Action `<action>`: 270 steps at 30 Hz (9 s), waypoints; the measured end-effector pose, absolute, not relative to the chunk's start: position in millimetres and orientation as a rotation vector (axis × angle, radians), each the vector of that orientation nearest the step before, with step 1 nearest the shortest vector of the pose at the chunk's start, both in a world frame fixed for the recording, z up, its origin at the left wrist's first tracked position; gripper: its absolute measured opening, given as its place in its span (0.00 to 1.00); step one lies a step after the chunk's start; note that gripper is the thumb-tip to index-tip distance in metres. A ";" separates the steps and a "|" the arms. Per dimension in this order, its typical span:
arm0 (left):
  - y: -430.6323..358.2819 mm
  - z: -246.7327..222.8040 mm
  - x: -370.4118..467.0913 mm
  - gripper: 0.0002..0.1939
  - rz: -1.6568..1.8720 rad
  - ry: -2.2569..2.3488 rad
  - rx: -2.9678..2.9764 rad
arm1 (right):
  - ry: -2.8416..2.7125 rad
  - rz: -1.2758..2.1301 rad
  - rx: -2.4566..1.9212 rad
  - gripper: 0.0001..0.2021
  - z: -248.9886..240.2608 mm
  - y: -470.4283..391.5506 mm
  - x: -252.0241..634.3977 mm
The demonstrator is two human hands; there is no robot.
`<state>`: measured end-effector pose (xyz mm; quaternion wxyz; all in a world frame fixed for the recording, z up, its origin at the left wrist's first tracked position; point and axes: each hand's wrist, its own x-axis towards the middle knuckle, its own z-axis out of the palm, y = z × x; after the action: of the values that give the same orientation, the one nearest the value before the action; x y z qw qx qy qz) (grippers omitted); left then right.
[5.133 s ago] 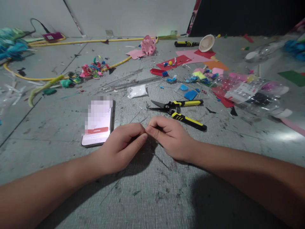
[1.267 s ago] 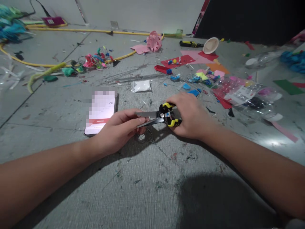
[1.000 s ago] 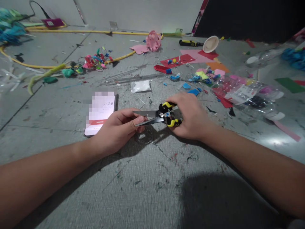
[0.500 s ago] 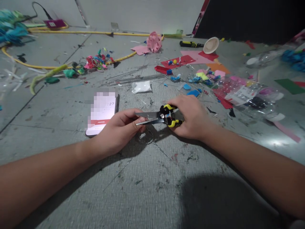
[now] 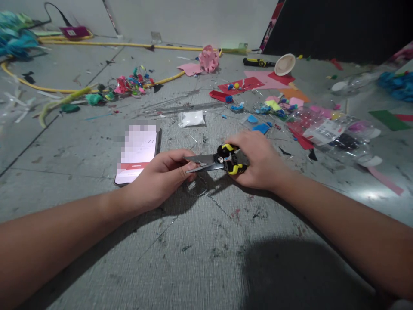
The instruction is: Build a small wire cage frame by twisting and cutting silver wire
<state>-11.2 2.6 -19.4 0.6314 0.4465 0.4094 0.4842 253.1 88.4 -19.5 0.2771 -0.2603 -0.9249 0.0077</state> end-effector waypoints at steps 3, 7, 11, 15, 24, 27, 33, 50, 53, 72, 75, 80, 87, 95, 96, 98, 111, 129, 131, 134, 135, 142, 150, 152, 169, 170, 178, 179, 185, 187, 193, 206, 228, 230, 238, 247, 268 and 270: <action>2.2 -16.3 -8.9 0.10 1.090 0.904 0.943 | -2.482 0.017 -0.692 0.23 -19.7 89.0 253.8; 1.6 -18.0 -9.9 0.11 1.057 0.833 0.951 | -2.476 0.024 -0.656 0.23 -21.3 90.2 254.4; 2.0 -18.7 -11.8 0.09 1.057 0.771 0.960 | -2.464 0.017 -0.638 0.21 -23.5 91.0 254.3; 3.2 -18.2 -10.9 0.08 1.055 0.734 0.932 | -2.436 0.011 -0.615 0.20 -24.7 91.0 253.6; 0.4 -13.7 -9.9 0.08 1.008 0.705 0.867 | -2.455 0.157 -0.590 0.23 -19.9 90.8 252.9; 0.1 -12.7 -9.5 0.08 1.012 0.700 0.858 | -2.474 0.251 -0.581 0.22 -17.9 90.7 253.5; 1.6 -11.1 -6.4 0.10 1.070 0.689 0.835 | -2.469 0.307 -0.631 0.21 -16.3 89.4 255.4; 2.5 -12.3 -4.2 0.02 1.100 0.739 0.757 | -2.472 0.372 -0.699 0.23 -13.4 82.0 251.1; 2.3 -14.9 -5.9 0.03 1.112 0.739 0.761 | -2.492 0.381 -0.699 0.23 -13.1 82.2 250.0; 2.6 -10.1 -4.1 0.08 1.089 0.717 0.795 | -2.470 0.278 -0.635 0.21 -17.4 82.1 248.9; 3.1 -11.8 -5.6 0.07 1.087 0.734 0.767 | -2.473 0.295 -0.646 0.22 -16.4 82.4 248.9; 2.0 -15.6 -8.8 0.07 1.065 0.749 0.798 | -2.482 0.369 -0.625 0.24 -14.4 81.2 249.9; 1.2 -14.4 -8.0 0.08 1.062 0.728 0.832 | -2.484 0.338 -0.607 0.22 -13.7 80.5 248.7; 1.4 -15.0 -7.7 0.06 1.086 0.731 0.830 | -2.489 0.312 -0.600 0.21 -11.4 81.1 249.5; 1.2 -14.8 -7.5 0.07 1.090 0.732 0.832 | -2.489 0.311 -0.605 0.21 -11.5 81.1 249.6; 0.8 -14.3 -7.0 0.08 1.086 0.741 0.849 | -2.487 0.305 -0.626 0.22 -12.2 81.1 250.1; 2.5 -16.7 -9.0 0.09 1.123 0.768 0.905 | -2.463 0.251 -0.614 0.21 -15.1 83.6 249.4; 4.4 -21.2 -8.8 0.08 1.140 0.731 0.876 | -2.468 0.201 -0.599 0.20 -15.7 85.4 252.0; 4.6 -20.7 -7.8 0.07 1.147 0.732 0.833 | -2.465 0.213 -0.614 0.21 -15.8 85.4 252.4; 4.1 -19.8 -6.5 0.07 1.149 0.736 0.835 | -2.463 0.242 -0.617 0.21 -16.1 85.0 252.7; 3.8 -19.5 -6.5 0.07 1.142 0.740 0.853 | -2.466 0.250 -0.614 0.21 -16.1 84.8 252.5; 3.4 -20.9 -9.6 0.10 1.119 0.750 0.900 | -2.496 0.279 -0.614 0.18 -14.4 85.3 252.3; 3.7 -21.9 -9.1 0.09 1.129 0.742 0.903 | -2.493 0.273 -0.633 0.17 -12.3 83.0 251.8; 3.9 -20.4 -7.8 0.07 1.135 0.735 0.868 | -2.476 0.274 -0.640 0.18 -11.9 82.1 251.3; 2.2 -21.3 -8.5 0.04 1.123 0.717 0.889 | -2.493 0.284 -0.606 0.19 -13.3 86.0 253.0; 2.0 -21.2 -8.2 0.04 1.128 0.719 0.882 | -2.489 0.283 -0.607 0.19 -13.4 86.2 253.6; 2.8 -19.1 -5.7 0.08 1.153 0.722 0.869 | -2.480 0.272 -0.698 0.21 -12.0 84.3 254.1; 2.9 -18.9 -5.5 0.08 1.163 0.736 0.867 | -2.479 0.280 -0.700 0.22 -12.2 84.0 253.4; 3.9 -23.3 -8.3 0.05 1.231 0.783 0.927 | -2.453 0.271 -0.619 0.22 -15.4 83.2 250.3; 4.2 -26.4 -10.3 0.04 1.233 0.751 0.985 | -2.450 0.273 -0.633 0.21 -15.5 82.7 250.5; 3.1 -29.4 -14.0 0.06 1.201 0.755 1.068 | -2.466 0.279 -0.678 0.19 -15.3 82.3 252.5; -0.1 -18.4 -13.3 0.03 1.362 1.014 1.393 | -2.406 0.353 -0.708 0.20 -11.9 78.2 249.3; 3.4 -23.8 -9.6 0.05 1.261 0.864 0.986 | -2.388 0.227 -0.764 0.20 -15.0 76.6 247.7; 3.6 -22.5 -9.2 0.04 1.268 0.878 0.982 | -2.394 0.242 -0.792 0.20 -14.8 76.9 247.2; 3.8 -23.9 -11.0 0.06 1.329 0.986 1.050 | -2.489 0.366 -0.960 0.13 -0.2 71.2 245.9; 2.1 -17.5 -11.4 0.04 1.425 1.433 1.317 | -2.378 0.733 -1.518 0.11 30.2 53.1 232.8; 7.1 -20.1 -11.1 0.11 1.189 0.798 0.755 | -2.406 0.815 -1.449 0.09 33.7 50.1 232.8; 8.2 -20.3 -11.5 0.11 1.206 0.778 0.740 | -2.402 0.815 -1.444 0.09 33.5 50.5 232.6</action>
<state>-11.5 8.2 -20.3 0.6915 0.3313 0.3480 0.5394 232.6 50.5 33.5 0.1111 -0.4917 -0.8179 0.2774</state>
